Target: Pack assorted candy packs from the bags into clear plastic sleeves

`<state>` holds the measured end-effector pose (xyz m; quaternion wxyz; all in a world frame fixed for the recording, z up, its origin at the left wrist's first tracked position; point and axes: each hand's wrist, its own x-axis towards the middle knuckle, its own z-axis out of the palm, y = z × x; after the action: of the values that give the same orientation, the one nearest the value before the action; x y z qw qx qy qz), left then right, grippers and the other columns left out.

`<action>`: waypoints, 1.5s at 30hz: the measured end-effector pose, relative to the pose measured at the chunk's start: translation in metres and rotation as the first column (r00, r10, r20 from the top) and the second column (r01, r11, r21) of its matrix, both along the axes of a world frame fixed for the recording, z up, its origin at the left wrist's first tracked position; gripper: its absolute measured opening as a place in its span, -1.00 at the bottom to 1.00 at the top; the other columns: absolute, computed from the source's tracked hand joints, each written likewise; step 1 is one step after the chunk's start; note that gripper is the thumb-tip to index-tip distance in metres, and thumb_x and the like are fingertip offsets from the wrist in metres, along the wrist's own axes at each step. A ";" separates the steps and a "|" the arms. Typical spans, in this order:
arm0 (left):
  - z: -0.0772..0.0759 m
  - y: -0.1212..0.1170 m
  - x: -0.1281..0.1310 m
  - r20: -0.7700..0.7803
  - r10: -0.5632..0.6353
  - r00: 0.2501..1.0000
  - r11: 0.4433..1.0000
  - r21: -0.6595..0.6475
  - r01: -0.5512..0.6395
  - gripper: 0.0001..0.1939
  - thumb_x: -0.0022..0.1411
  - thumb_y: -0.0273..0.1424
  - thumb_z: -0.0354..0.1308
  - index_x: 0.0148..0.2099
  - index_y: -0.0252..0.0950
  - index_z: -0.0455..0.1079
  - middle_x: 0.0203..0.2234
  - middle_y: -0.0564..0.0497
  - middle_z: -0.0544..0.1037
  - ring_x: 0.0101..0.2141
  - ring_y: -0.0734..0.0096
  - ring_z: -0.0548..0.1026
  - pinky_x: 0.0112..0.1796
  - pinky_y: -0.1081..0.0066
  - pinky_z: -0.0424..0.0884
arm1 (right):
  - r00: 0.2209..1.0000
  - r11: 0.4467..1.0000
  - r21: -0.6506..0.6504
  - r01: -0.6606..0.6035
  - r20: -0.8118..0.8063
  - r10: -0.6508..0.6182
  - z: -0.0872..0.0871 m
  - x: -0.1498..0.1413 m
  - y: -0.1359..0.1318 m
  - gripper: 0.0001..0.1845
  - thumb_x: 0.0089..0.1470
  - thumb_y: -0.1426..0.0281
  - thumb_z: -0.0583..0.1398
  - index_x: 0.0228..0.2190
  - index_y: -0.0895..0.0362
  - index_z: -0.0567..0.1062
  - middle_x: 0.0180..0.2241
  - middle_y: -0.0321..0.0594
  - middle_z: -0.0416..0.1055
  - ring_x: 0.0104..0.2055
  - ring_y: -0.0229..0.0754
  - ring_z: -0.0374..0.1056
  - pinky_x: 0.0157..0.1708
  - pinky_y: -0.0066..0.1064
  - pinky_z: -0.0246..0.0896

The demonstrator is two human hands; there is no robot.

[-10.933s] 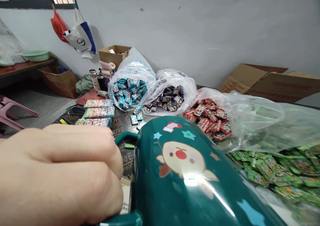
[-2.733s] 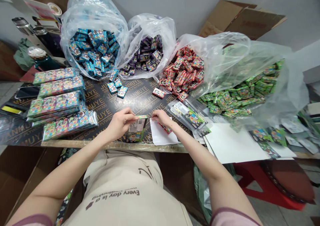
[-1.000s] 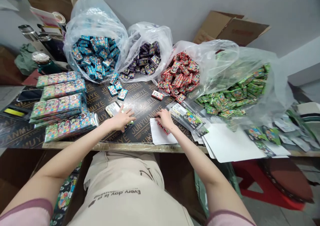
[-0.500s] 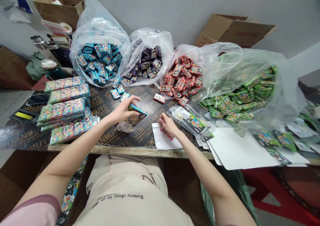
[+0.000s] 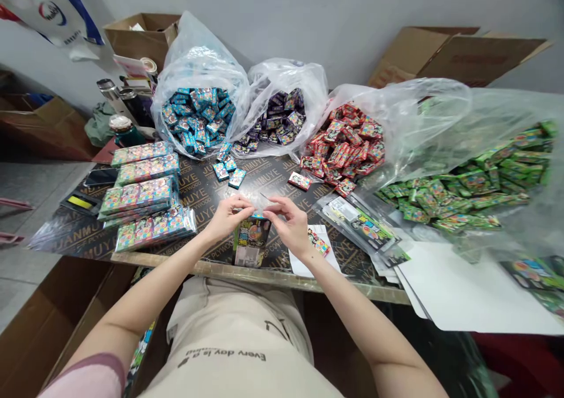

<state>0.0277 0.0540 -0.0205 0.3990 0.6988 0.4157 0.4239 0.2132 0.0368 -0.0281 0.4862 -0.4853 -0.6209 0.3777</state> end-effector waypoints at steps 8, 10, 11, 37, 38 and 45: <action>0.013 0.003 -0.009 -0.050 -0.087 0.995 0.992 -0.094 0.082 -0.81 0.10 -0.32 0.28 -0.42 -0.37 0.52 -0.56 -0.02 0.57 -0.53 0.43 0.48 -0.46 0.47 0.38 | 1.000 0.998 -0.050 -0.024 0.002 0.024 0.011 0.000 -0.012 -0.71 0.00 0.32 0.27 -0.19 0.06 0.41 -0.43 -0.27 0.50 -0.37 -0.17 0.44 -0.22 -0.28 0.34; 0.018 -0.003 -0.009 -0.140 -0.088 0.986 0.995 0.039 0.094 -0.82 0.14 -0.35 0.24 -0.43 -0.35 0.51 -0.57 -0.01 0.56 -0.54 0.45 0.47 -0.46 0.49 0.36 | 1.000 0.999 -0.039 -0.021 0.017 0.021 0.011 0.000 -0.016 -0.73 0.03 0.32 0.26 -0.19 0.05 0.40 -0.42 -0.25 0.50 -0.36 -0.16 0.44 -0.21 -0.26 0.34; 0.019 -0.006 -0.010 -0.178 -0.094 0.980 0.987 0.110 0.114 -0.83 0.17 -0.36 0.22 -0.42 -0.34 0.51 -0.56 -0.02 0.57 -0.53 0.46 0.48 -0.44 0.49 0.37 | 1.000 0.999 -0.030 -0.019 0.018 0.020 0.010 0.001 -0.018 -0.73 0.04 0.31 0.25 -0.18 0.05 0.39 -0.41 -0.25 0.51 -0.35 -0.15 0.45 -0.20 -0.24 0.34; 0.000 -0.034 -0.008 -0.064 -0.005 0.998 0.989 0.145 0.015 -0.93 0.18 -0.50 0.13 -0.37 -0.31 0.40 -0.37 -0.05 0.50 -0.34 0.40 0.48 -0.33 0.43 0.39 | 0.812 0.732 -0.417 -0.539 -0.025 0.583 0.043 -0.003 0.025 -0.57 -0.15 0.05 0.32 -0.57 0.15 0.36 -0.54 -0.31 0.36 -0.46 -0.29 0.24 -0.43 -0.44 0.12; 0.000 -0.035 -0.007 -0.057 0.001 0.998 0.987 0.161 0.008 -0.94 0.17 -0.51 0.13 -0.37 -0.31 0.39 -0.37 -0.05 0.50 -0.33 0.40 0.47 -0.32 0.42 0.39 | 0.815 0.736 -0.420 -0.530 -0.014 0.579 0.041 -0.004 0.026 -0.57 -0.16 0.06 0.33 -0.57 0.15 0.36 -0.56 -0.33 0.34 -0.49 -0.31 0.21 -0.46 -0.45 0.10; -0.005 -0.040 0.002 -0.029 0.130 0.991 0.968 0.220 -0.121 -0.85 0.09 -0.40 0.26 -0.43 -0.29 0.33 -0.45 -0.01 0.50 -0.38 0.38 0.46 -0.32 0.39 0.36 | 0.842 0.770 -0.427 -0.473 0.037 0.538 0.039 -0.007 0.027 -0.57 -0.14 0.08 0.33 -0.60 0.15 0.34 -0.63 -0.39 0.27 -0.58 -0.37 0.13 -0.55 -0.49 -0.01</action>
<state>0.0298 0.0141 -0.0256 0.2834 0.7195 0.4186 0.4761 0.2058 0.0640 0.0109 0.2056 -0.4171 -0.6736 0.5744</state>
